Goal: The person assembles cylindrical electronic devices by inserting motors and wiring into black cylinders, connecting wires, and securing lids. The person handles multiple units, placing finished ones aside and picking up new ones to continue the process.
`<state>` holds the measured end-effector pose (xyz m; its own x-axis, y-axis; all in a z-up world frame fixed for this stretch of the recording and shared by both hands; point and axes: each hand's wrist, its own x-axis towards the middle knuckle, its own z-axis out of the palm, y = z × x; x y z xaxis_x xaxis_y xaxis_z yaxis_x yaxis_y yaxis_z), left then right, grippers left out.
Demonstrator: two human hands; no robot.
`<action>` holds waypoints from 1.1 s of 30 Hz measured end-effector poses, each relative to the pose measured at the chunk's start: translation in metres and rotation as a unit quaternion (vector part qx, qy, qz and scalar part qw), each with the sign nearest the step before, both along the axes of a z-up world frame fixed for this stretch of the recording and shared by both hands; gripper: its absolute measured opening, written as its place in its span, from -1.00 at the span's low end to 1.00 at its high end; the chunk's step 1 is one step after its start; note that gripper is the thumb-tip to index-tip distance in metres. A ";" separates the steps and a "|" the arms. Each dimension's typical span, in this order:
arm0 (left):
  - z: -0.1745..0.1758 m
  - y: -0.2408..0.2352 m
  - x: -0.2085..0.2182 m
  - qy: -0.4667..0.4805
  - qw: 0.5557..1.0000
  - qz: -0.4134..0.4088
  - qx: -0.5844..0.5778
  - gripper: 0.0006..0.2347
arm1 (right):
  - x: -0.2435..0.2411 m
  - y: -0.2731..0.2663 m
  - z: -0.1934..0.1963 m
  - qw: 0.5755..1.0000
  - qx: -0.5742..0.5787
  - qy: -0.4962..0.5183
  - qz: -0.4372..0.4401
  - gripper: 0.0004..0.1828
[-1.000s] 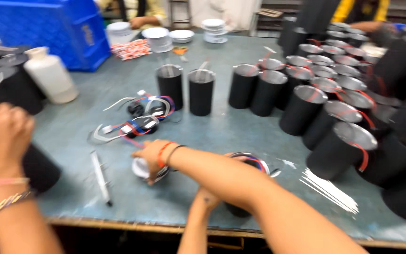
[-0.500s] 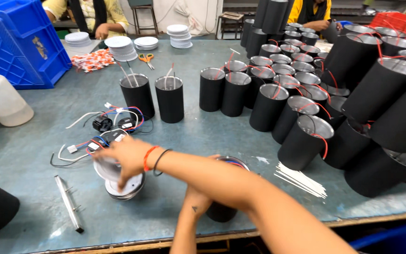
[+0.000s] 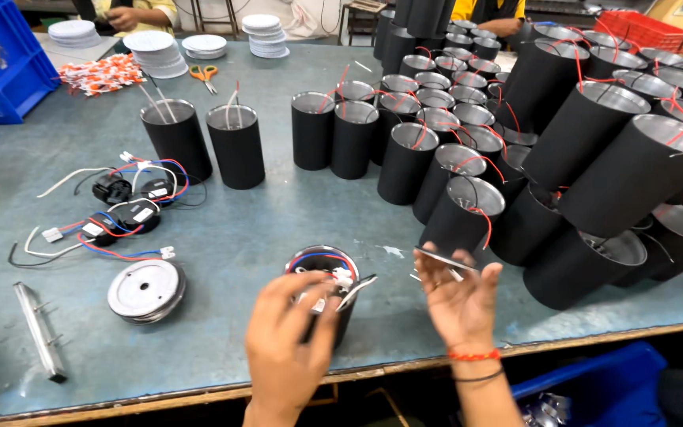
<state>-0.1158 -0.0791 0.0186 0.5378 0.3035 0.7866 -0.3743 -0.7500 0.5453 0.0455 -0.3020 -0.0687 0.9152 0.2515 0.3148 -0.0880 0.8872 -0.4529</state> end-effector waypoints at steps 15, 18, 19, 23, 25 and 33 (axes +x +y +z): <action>-0.005 -0.056 0.107 0.343 0.855 -0.121 0.370 -0.85 | -0.042 0.014 -0.034 0.947 0.034 0.291 0.129 -0.12; 0.006 -0.051 0.097 0.336 0.897 -0.199 0.209 -0.78 | -0.051 0.013 -0.032 0.944 0.053 0.291 0.148 -0.15; 0.011 -0.046 0.093 0.322 0.909 -0.215 0.151 -0.78 | -0.055 0.013 -0.030 0.943 0.059 0.289 0.154 -0.17; 0.027 -0.040 0.071 0.285 0.935 -0.209 0.029 -0.81 | -0.071 0.020 -0.012 0.945 0.080 0.261 0.182 -0.18; 0.028 -0.046 0.064 0.307 0.934 -0.184 0.003 -0.81 | -0.080 0.023 0.000 0.943 0.104 0.244 0.200 -0.19; 0.015 -0.056 0.058 0.223 0.960 -0.154 0.068 -0.86 | -0.092 0.024 0.021 0.948 0.134 0.221 0.184 -0.21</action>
<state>-0.0577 -0.1348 0.0340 0.8776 -0.0133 0.4792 -0.3424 -0.7170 0.6071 -0.0469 -0.2785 -0.0481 0.8386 0.5444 0.0187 -0.5425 0.8378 -0.0622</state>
